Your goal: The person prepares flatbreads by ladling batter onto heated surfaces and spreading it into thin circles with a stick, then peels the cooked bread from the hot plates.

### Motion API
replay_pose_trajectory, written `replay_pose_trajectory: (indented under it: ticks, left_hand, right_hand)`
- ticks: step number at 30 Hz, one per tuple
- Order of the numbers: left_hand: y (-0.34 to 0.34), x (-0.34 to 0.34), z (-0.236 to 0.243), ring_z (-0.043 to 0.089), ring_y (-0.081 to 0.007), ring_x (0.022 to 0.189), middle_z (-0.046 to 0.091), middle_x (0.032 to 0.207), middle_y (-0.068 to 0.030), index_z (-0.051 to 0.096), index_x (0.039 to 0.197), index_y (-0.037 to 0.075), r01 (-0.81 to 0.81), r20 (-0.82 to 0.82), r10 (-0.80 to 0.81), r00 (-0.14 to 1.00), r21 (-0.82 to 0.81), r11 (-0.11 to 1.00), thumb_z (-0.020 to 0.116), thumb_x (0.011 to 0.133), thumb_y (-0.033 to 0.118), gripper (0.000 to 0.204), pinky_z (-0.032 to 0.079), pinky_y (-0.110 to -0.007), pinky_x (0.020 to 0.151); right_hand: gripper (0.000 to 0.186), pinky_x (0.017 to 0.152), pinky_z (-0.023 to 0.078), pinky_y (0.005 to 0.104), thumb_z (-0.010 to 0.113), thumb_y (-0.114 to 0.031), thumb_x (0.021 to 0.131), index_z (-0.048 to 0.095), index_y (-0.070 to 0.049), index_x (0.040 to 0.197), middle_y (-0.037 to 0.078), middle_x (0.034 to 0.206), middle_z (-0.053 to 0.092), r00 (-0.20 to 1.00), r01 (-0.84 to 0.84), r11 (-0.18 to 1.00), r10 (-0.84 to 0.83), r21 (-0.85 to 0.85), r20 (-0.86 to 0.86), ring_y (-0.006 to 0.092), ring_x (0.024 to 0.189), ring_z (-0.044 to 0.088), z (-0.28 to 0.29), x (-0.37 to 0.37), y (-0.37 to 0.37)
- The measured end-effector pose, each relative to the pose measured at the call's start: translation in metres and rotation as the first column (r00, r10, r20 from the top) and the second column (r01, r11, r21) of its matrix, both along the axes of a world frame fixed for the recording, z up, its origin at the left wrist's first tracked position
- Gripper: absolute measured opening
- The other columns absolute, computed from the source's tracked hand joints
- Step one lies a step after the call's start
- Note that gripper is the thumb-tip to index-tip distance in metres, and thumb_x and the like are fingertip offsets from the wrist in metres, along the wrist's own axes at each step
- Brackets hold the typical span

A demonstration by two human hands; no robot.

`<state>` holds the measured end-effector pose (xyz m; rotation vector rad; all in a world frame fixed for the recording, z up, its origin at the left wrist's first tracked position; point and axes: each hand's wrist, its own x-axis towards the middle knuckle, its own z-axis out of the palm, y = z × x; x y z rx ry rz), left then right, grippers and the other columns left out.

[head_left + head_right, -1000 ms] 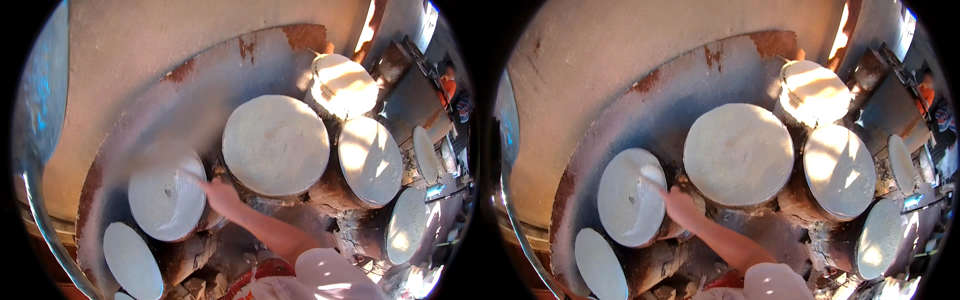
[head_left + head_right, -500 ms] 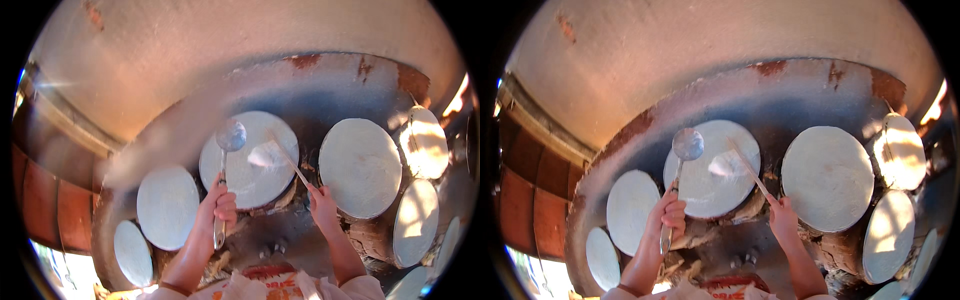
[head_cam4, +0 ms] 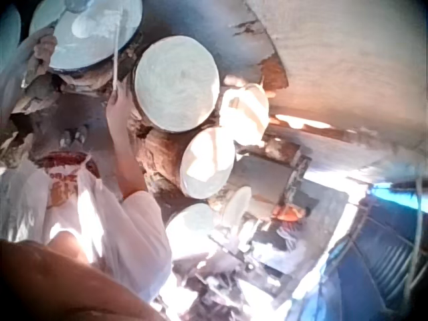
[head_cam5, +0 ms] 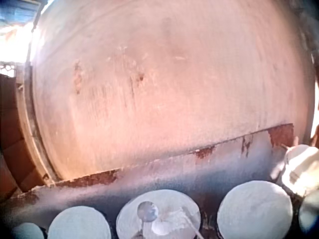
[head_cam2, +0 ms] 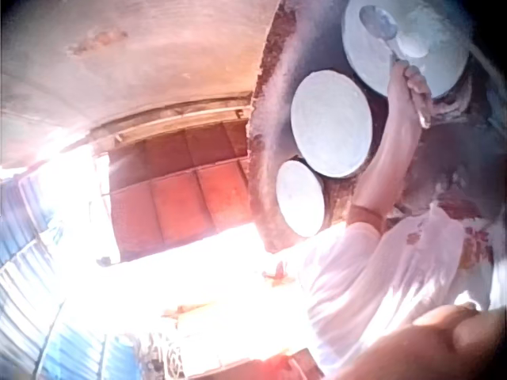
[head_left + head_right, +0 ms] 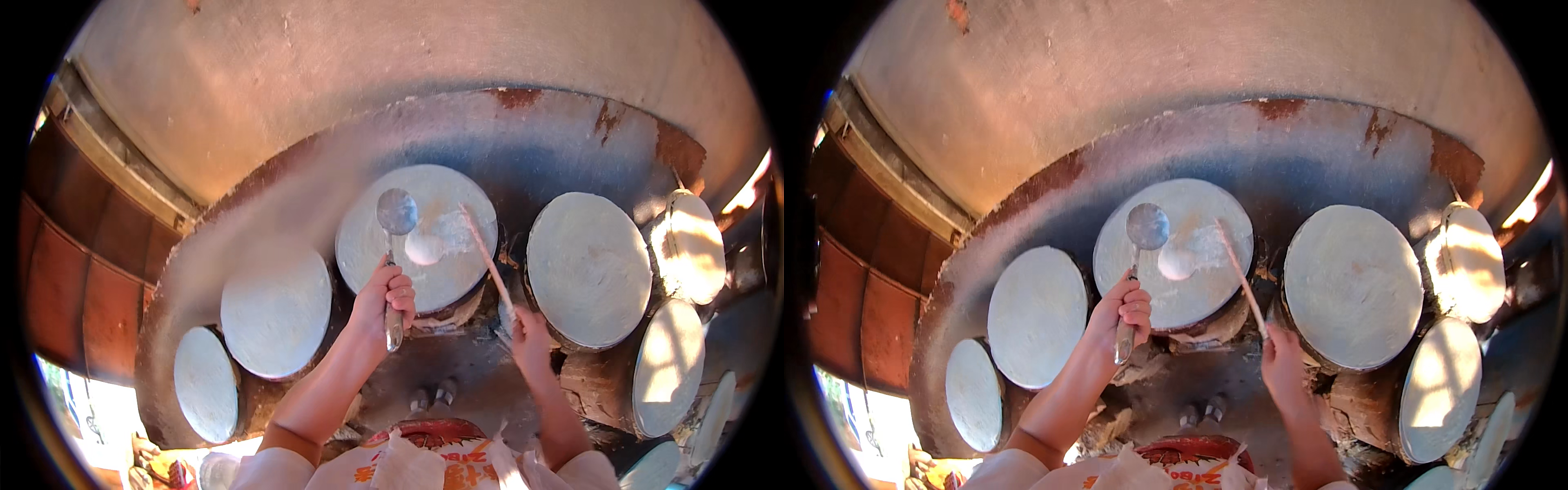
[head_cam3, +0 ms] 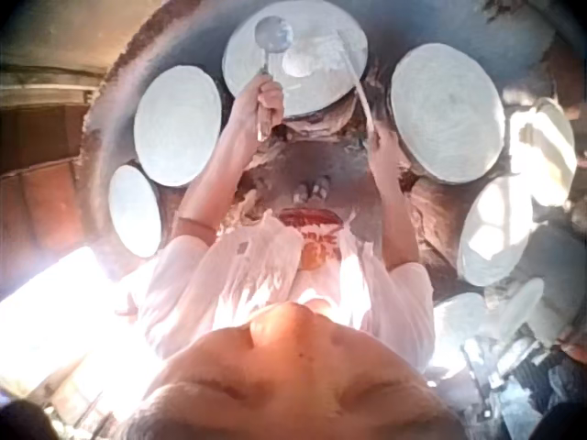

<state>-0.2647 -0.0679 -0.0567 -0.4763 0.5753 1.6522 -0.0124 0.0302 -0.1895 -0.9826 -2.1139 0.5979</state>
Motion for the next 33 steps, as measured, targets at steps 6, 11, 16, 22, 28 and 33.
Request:
replay_pose_trajectory:
  ticks: [6,11,16,22,28,33]
  left_hand:
    - [-0.004,0.064,-0.031,0.036,-0.0057,0.041,0.037,0.054,0.0053,0.038,0.063,0.011,-0.224,-0.055,0.219,0.974,-0.1,0.969,0.046,0.091,0.019,0.03,0.033,-0.019,0.036]
    - [-0.035,0.058,-0.038,0.036,-0.0072,0.036,0.037,0.049,0.0031,0.037,0.059,0.01,-0.39,0.618,0.052,0.784,0.426,0.817,0.044,0.09,0.017,0.033,0.034,-0.02,0.035]
    - [-0.121,0.061,-0.012,0.033,-0.0076,0.031,0.034,0.043,0.003,0.035,0.057,0.011,-0.374,0.606,-0.087,0.791,0.591,0.715,0.045,0.091,0.022,0.037,0.032,-0.021,0.03]
    - [-0.37,0.087,0.017,0.031,-0.0055,0.026,0.028,0.038,0.0055,0.03,0.051,0.014,-0.357,0.201,0.326,0.924,0.761,0.542,0.037,0.095,0.034,0.05,0.029,-0.02,0.024]
    - [-0.599,0.13,-0.019,0.028,-0.0038,0.037,0.026,0.049,0.0071,0.037,0.059,0.015,-0.939,0.086,0.943,0.323,0.155,0.307,0.04,0.094,0.037,0.041,0.026,-0.019,0.034]
    - [-0.662,0.087,-0.174,0.034,-0.0076,0.037,0.031,0.046,0.0035,0.032,0.062,0.014,-0.884,-0.255,0.966,0.028,-0.457,-0.095,0.04,0.091,0.021,0.031,0.035,-0.02,0.032]
  right_hand:
    - [0.029,0.045,0.046,0.0264,0.05,-0.009,0.088,0.055,-0.008,0.117,0.009,0.079,0.061,0.981,-0.186,0.491,0.04,-0.851,-0.192,0.0133,0.051,0.057,0.015,-0.064,-0.064]
    - [0.03,0.086,0.042,0.0264,0.057,-0.003,0.083,0.058,0.0,0.112,0.011,0.108,0.06,0.99,-0.114,0.811,0.043,-0.574,-0.135,0.0146,0.098,0.055,0.046,-0.07,-0.011]
    - [0.031,0.073,0.046,0.0277,0.063,-0.007,0.078,0.061,-0.002,0.108,0.01,0.095,0.066,0.912,-0.322,0.83,0.402,-0.456,0.087,0.0146,0.075,0.057,0.019,-0.055,-0.002]
    - [0.033,0.064,0.046,0.0239,0.056,0.003,0.077,0.058,-0.001,0.11,0.008,0.088,0.06,0.958,-0.245,0.576,0.266,-0.78,-0.104,0.0118,0.073,0.056,-0.023,-0.014,0.0]
    - [0.035,0.039,0.031,0.0177,0.06,0.001,0.079,0.058,-0.005,0.113,-0.001,0.069,0.052,0.787,-0.412,0.081,0.533,-0.907,-0.31,0.0028,0.047,0.041,0.007,-0.028,-0.23]
    - [0.026,0.06,0.046,0.0281,0.065,-0.006,0.077,0.064,-0.004,0.103,0.007,0.077,0.059,0.482,-0.794,0.418,0.875,-0.442,-0.038,0.0185,0.067,0.057,0.039,-0.089,-0.327]
